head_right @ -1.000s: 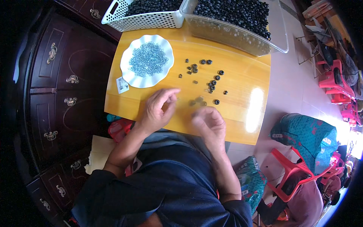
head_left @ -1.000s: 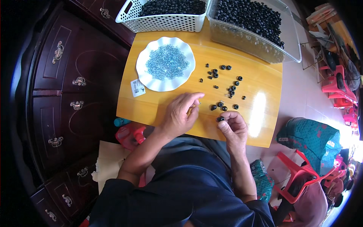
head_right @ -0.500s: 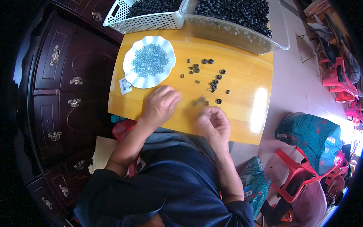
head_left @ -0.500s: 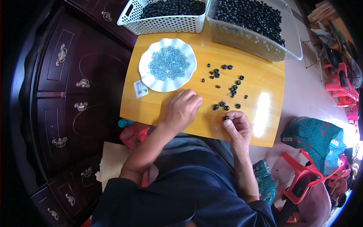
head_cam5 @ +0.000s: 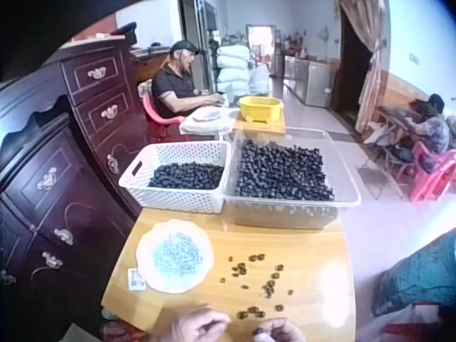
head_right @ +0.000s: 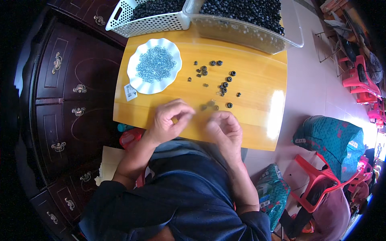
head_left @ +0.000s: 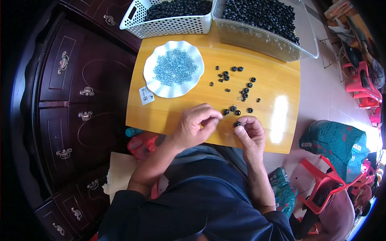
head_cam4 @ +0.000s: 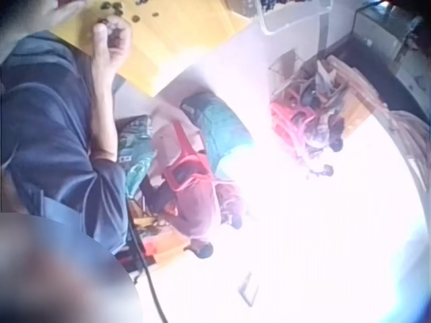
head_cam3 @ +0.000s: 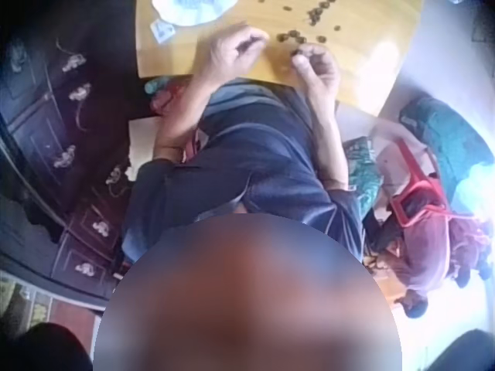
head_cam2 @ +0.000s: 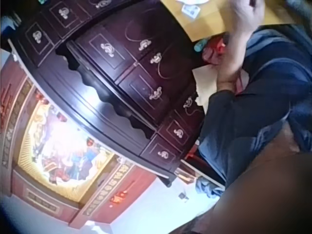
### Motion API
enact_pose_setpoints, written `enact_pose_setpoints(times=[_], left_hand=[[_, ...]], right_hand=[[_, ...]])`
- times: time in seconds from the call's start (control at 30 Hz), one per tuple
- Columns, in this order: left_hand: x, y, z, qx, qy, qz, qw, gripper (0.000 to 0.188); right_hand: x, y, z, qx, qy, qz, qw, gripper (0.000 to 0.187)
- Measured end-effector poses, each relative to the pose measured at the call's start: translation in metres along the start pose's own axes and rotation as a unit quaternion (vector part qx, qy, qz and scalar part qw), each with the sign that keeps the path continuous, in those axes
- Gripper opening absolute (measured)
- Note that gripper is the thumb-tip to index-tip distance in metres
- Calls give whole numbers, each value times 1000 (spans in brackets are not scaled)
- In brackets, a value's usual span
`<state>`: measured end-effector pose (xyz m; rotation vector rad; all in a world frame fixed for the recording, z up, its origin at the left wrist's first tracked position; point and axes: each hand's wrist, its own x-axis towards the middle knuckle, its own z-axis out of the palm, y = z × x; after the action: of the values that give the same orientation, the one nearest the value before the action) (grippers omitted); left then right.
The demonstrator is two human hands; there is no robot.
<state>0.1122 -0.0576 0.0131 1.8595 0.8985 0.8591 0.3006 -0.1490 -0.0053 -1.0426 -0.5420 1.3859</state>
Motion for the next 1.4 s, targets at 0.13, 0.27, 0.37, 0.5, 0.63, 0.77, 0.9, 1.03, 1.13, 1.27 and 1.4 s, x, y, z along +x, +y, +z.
enact_pose_setpoints(times=[0.13, 0.27, 0.37, 0.5, 0.63, 0.77, 0.9, 1.03, 1.13, 1.27, 1.4], left_hand=[[0, 13, 11, -9, 10, 42, 999, 22], [0, 18, 22, 8, 44, 31, 999, 22], [1, 17, 22, 40, 36, 52, 997, 19], [1, 16, 23, 56, 27, 54, 997, 16], [1, 18, 24, 59, 27, 60, 996, 15], [2, 15, 24, 74, 19, 62, 995, 14], [3, 18, 23, 77, 28, 68, 994, 16], [7, 16, 21, 96, 31, 78, 992, 16], [8, 13, 20, 111, 17, 95, 989, 17], [8, 14, 14, 107, -25, 90, 990, 16], [6, 13, 8, 95, -65, 68, 991, 15]], right_hand=[[3, -2, 1, -11, -2, -1, 1000, 22], [4, -1, 7, 0, -13, -12, 1000, 23], [5, 0, 7, 3, -21, -23, 1000, 19], [4, 1, 6, 0, -31, -27, 999, 18], [3, 3, 7, -9, -28, -31, 999, 19], [4, 3, 6, -15, -21, -29, 999, 18], [4, 4, 6, -37, -21, -31, 999, 15], [8, 2, 7, -41, -27, -27, 998, 14], [8, 2, 5, -52, -22, -26, 998, 13], [6, 5, 1, -65, -31, -16, 997, 12], [6, 6, -2, -80, -67, 1, 995, 17]])
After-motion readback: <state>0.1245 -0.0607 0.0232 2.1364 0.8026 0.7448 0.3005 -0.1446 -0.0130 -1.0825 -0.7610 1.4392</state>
